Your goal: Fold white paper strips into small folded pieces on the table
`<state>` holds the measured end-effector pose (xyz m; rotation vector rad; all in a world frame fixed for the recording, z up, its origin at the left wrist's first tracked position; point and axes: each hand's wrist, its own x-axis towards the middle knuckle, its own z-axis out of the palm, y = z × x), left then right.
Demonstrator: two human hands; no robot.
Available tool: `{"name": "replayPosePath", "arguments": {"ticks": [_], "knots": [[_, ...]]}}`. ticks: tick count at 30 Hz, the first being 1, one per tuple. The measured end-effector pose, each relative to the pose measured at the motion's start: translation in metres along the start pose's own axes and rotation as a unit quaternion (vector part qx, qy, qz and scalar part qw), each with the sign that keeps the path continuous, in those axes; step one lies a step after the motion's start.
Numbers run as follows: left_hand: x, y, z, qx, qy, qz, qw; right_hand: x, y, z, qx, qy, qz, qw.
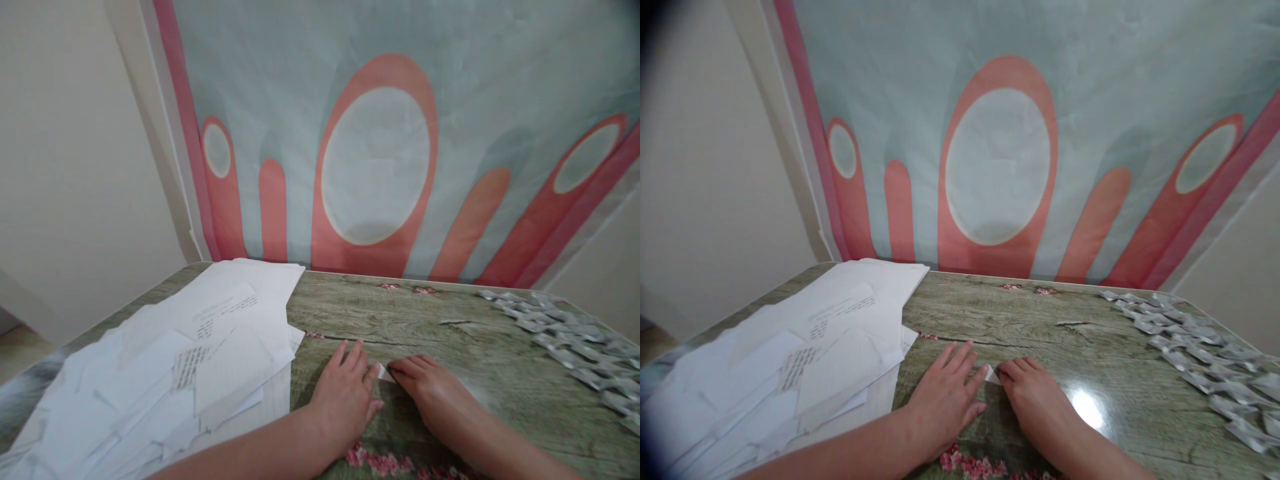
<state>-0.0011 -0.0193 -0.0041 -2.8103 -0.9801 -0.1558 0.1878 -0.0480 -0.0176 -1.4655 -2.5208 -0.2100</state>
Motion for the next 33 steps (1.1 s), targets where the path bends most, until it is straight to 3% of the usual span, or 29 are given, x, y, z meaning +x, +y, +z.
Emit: {"name": "replayPosePath", "arguments": {"ticks": [5, 15, 22, 29, 33], "knots": [[0.0, 0.0, -0.002, -0.003, -0.007, 0.0, 1.0, 0.001, -0.004, 0.009, -0.017, 0.05, -0.023, 0.998], [0.0, 0.007, 0.0, 0.034, -0.005, 0.0, 0.999, 0.003, -0.008, 0.005, -0.074, 0.019, -0.024, 0.997], [0.0, 0.009, 0.004, 0.057, -0.002, 0.024, 0.998, 0.005, -0.007, 0.006, -0.036, 0.017, -0.009, 0.999], [0.0, 0.008, 0.003, 0.073, 0.004, 0.034, 0.997, 0.002, -0.005, 0.012, 0.012, 0.065, -0.006, 0.998], [0.001, 0.01, 0.009, 0.071, 0.007, 0.045, 0.996, 0.004, -0.007, 0.009, 0.001, 0.047, -0.015, 0.999]]}}
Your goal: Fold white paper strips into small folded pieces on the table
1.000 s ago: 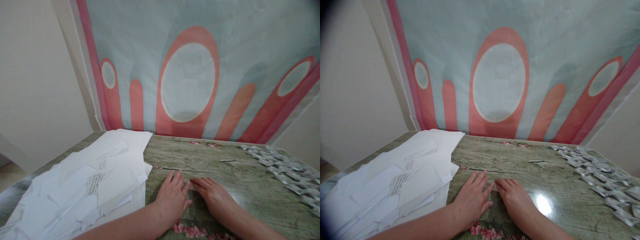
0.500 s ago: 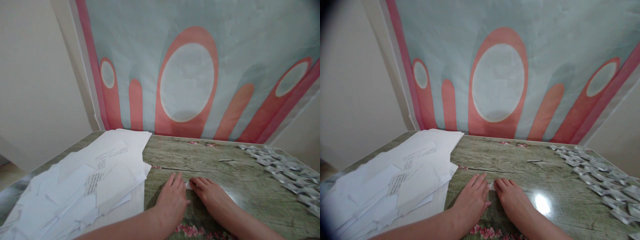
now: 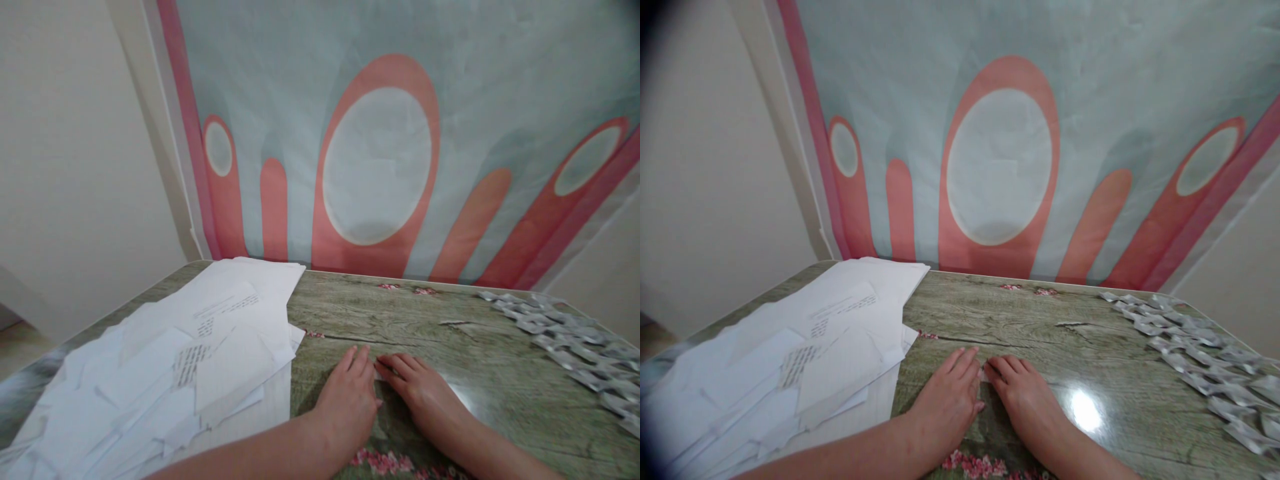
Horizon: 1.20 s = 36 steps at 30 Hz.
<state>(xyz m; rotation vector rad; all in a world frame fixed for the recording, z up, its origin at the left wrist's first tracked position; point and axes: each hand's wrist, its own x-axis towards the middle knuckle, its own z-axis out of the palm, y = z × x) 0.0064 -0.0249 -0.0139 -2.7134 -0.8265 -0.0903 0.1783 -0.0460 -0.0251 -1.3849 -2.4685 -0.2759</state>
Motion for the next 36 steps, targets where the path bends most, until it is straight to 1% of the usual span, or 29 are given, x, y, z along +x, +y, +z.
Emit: {"name": "replayPosePath", "arguments": {"ticks": [3, 6, 11, 14, 22, 27, 32, 36], "knots": [[0.001, 0.001, 0.004, -0.019, 0.021, -0.001, 1.0, 0.002, -0.001, -0.002, 0.008, -0.028, 0.018, 0.999], [0.004, -0.005, 0.005, -0.063, 0.052, -0.008, 0.997, 0.002, 0.001, -0.003, 0.043, -0.041, 0.03, 0.998], [0.007, -0.027, 0.002, -0.201, 0.079, -0.021, 0.976, 0.003, 0.007, -0.004, 0.141, -0.018, 0.042, 0.989], [0.007, -0.035, 0.003, -0.237, 0.091, -0.019, 0.967, 0.003, 0.01, -0.004, 0.188, 0.001, 0.031, 0.982], [0.008, -0.032, 0.004, -0.251, 0.094, -0.031, 0.963, 0.003, 0.015, 0.004, 0.22, 0.017, 0.039, 0.975], [0.009, -0.033, 0.004, -0.271, 0.095, -0.044, 0.957, 0.003, 0.015, 0.003, 0.236, 0.019, 0.04, 0.971], [0.008, -0.034, 0.002, -0.306, 0.09, -0.045, 0.947, 0.002, 0.013, 0.003, 0.272, 0.03, 0.065, 0.96], [0.008, -0.033, 0.002, -0.336, 0.093, -0.04, 0.936, 0.0, 0.012, 0.005, 0.262, 0.037, 0.09, 0.96]]}}
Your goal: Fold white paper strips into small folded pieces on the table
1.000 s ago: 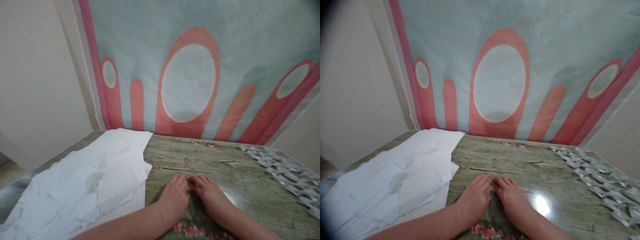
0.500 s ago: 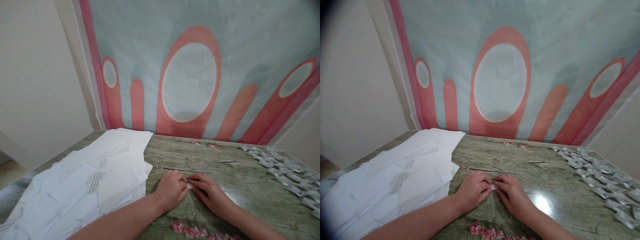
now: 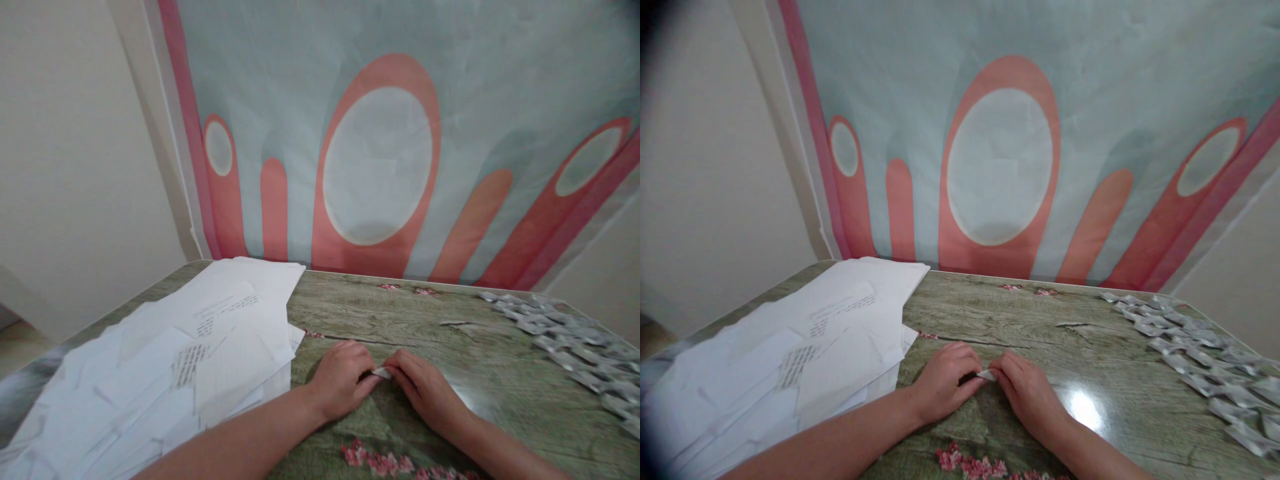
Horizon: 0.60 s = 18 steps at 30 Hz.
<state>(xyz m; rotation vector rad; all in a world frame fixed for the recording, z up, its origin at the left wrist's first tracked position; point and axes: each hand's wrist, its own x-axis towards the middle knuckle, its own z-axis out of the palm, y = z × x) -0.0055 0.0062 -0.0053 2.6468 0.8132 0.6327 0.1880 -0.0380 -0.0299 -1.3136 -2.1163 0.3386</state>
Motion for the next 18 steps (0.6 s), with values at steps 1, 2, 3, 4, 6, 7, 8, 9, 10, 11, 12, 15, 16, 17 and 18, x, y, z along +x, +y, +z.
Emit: {"name": "replayPosePath", "arguments": {"ticks": [1, 2, 3, 4, 6, 7, 8, 9, 10, 11, 12, 15, 16, 17, 18], "knots": [[0.0002, 0.0, 0.0002, -0.013, 0.003, 0.003, 1.0, -0.0003, 0.0001, 0.0003, 0.0, -0.002, 0.002, 1.0], [0.0003, -0.0002, 0.0004, -0.026, 0.006, 0.005, 1.0, -0.0005, 0.0001, 0.0003, 0.006, -0.006, 0.004, 1.0], [0.0005, -0.0005, 0.0007, -0.039, 0.009, 0.006, 0.999, -0.0006, 0.0, 0.0002, 0.015, -0.01, 0.006, 1.0], [0.0006, -0.001, 0.001, -0.052, 0.014, 0.005, 0.999, -0.0005, -0.0002, -0.0001, 0.029, -0.013, 0.009, 0.999], [0.001, -0.0025, 0.0016, -0.08, 0.028, -0.003, 0.996, 0.0, -0.0008, -0.001, 0.055, -0.018, 0.021, 0.998], [0.0012, -0.0034, 0.002, -0.095, 0.037, -0.009, 0.995, 0.0003, -0.0012, -0.0013, 0.066, -0.02, 0.028, 0.997], [0.0015, -0.0043, 0.0024, -0.11, 0.045, -0.015, 0.993, 0.0006, -0.0016, -0.0015, 0.076, -0.023, 0.037, 0.996], [0.0019, -0.0052, 0.0029, -0.123, 0.051, -0.021, 0.991, 0.0009, -0.002, -0.0015, 0.082, -0.026, 0.045, 0.995], [0.0023, -0.006, 0.0032, -0.134, 0.056, -0.024, 0.989, 0.0012, -0.0022, -0.0013, 0.087, -0.03, 0.052, 0.994], [0.0027, -0.0066, 0.0036, -0.143, 0.058, -0.025, 0.988, 0.0014, -0.0023, -0.001, 0.09, -0.032, 0.057, 0.994], [0.003, -0.007, 0.0037, -0.149, 0.058, -0.024, 0.987, 0.0016, -0.0023, -0.0007, 0.091, -0.033, 0.062, 0.993], [0.0036, -0.0071, 0.0032, -0.159, 0.054, -0.019, 0.986, 0.0018, -0.0025, 0.0001, 0.091, -0.038, 0.066, 0.993], [0.0037, -0.0068, 0.0028, -0.16, 0.052, -0.018, 0.985, 0.0017, -0.0029, 0.0002, 0.09, -0.041, 0.066, 0.993], [0.0037, -0.0065, 0.0022, -0.161, 0.05, -0.018, 0.986, 0.0014, -0.0035, 0.0002, 0.087, -0.043, 0.066, 0.993], [0.0036, -0.0061, 0.0018, -0.161, 0.047, -0.018, 0.986, 0.001, -0.0043, 0.0003, 0.08, -0.045, 0.066, 0.994]]}}
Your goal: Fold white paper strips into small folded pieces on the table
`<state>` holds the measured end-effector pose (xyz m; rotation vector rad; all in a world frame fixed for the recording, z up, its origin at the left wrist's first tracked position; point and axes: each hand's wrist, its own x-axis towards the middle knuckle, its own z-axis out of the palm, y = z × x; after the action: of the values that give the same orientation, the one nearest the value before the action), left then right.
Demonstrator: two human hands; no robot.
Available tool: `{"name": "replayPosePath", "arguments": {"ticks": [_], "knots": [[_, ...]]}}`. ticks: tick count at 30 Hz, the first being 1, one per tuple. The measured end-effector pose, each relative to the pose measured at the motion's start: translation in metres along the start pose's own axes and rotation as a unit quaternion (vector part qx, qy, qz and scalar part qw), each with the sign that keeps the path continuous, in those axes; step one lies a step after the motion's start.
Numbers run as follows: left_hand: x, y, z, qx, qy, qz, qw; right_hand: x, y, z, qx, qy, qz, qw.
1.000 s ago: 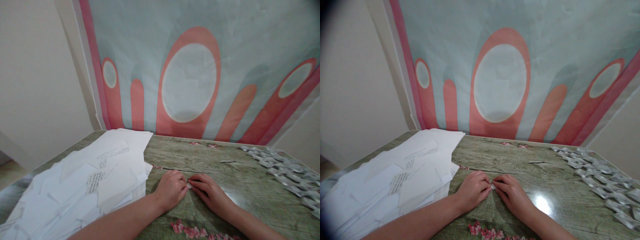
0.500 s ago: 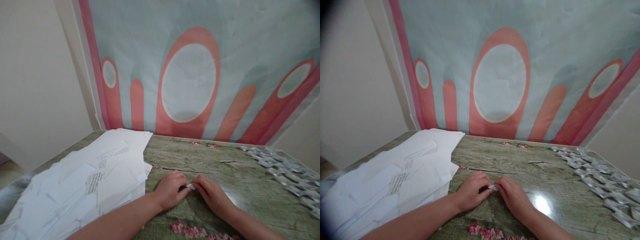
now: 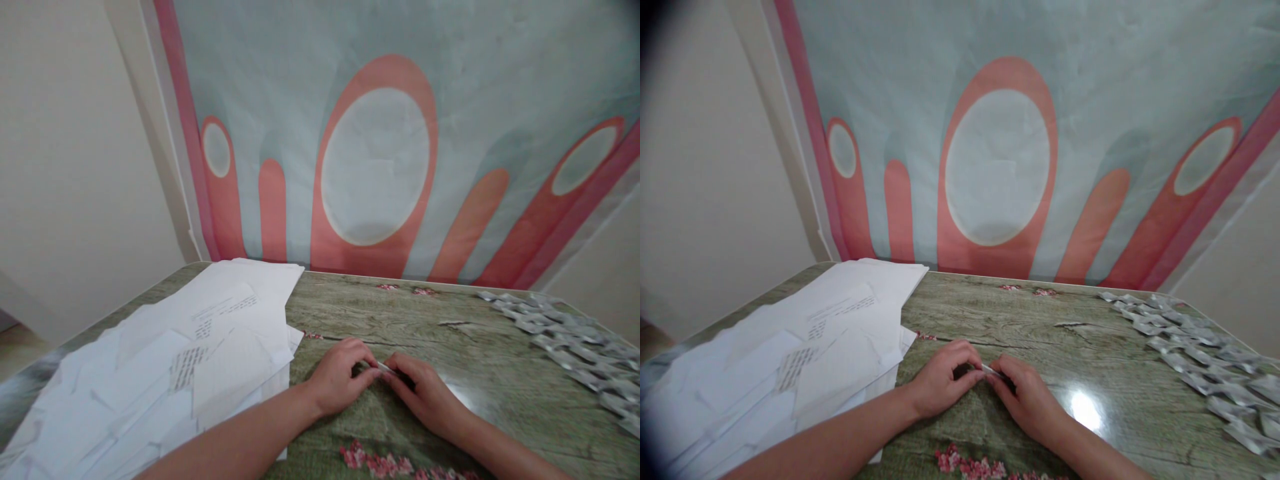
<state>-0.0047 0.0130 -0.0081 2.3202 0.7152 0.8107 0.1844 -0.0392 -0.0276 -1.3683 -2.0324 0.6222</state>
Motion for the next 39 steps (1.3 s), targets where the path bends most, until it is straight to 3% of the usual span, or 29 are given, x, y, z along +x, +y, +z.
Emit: {"name": "replayPosePath", "arguments": {"ticks": [10, 18, 28, 39], "knots": [[-0.001, 0.002, 0.0, 0.012, -0.047, 0.016, 0.999, -0.006, -0.004, 0.007, -0.091, 0.017, -0.032, 0.995], [-0.001, 0.002, 0.0, 0.031, -0.034, -0.026, 0.999, -0.003, -0.005, 0.008, -0.048, 0.018, -0.028, 0.998], [-0.001, 0.003, 0.0, 0.051, -0.055, -0.055, 0.996, 0.001, -0.01, -0.003, 0.114, 0.024, 0.055, 0.992], [0.0, 0.003, -0.001, 0.038, -0.054, -0.065, 0.996, 0.001, -0.008, -0.005, 0.133, 0.017, 0.054, 0.99]]}}
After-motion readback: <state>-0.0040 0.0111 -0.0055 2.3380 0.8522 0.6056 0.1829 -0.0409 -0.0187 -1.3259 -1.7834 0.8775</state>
